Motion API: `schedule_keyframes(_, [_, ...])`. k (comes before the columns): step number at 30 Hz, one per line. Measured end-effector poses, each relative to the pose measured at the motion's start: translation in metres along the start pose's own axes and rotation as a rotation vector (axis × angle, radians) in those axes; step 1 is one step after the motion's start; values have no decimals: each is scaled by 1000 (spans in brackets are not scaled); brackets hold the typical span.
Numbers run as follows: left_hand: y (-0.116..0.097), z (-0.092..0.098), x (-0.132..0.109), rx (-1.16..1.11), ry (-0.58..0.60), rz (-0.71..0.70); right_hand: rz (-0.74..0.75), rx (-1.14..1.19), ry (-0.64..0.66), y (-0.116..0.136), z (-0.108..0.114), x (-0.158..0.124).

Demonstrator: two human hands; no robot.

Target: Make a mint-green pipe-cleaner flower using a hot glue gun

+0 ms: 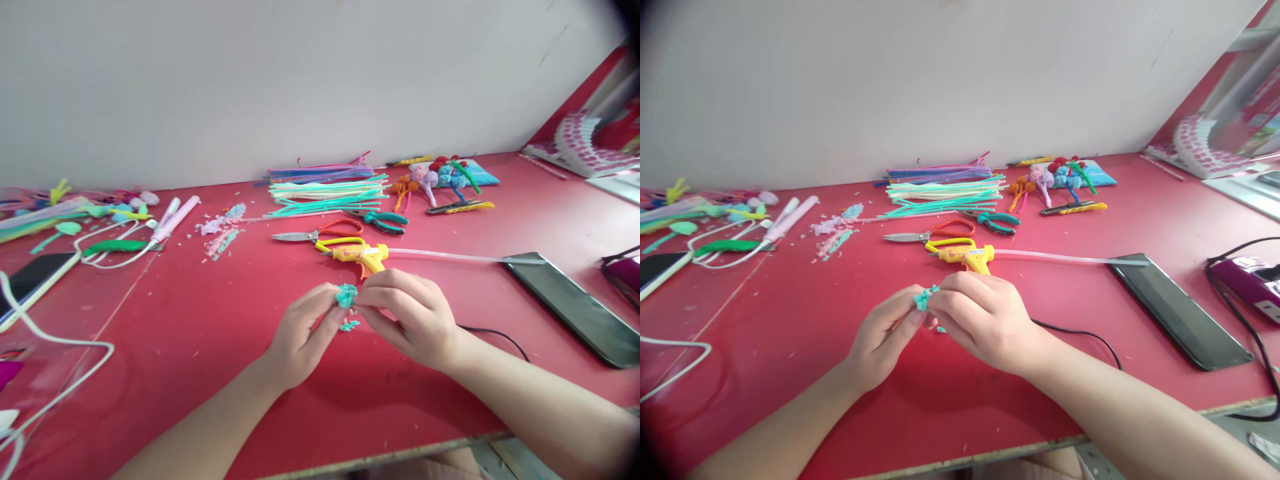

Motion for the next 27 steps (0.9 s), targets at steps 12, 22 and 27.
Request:
schedule_keyframes(12, [0,0,0,31,14,-54,24,17,5,3,-1,0])
schedule_keyframes(22, [-3,1,0,80,-28,-160,78,-52,39,10,-2,1])
schedule_keyframes(27, [-7,5,1,87,-84,-207,20,38,-19,7,2,0])
Point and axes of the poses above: each hand's wrist, its own x-axis towards the middle knuckle, its own z-axis out of the back of the hand, y = z × x, the point moved 6 cm from there along x, towards the middle knuckle, and after that the axes turned 6 degrees about -z, right-handed, at the moved point
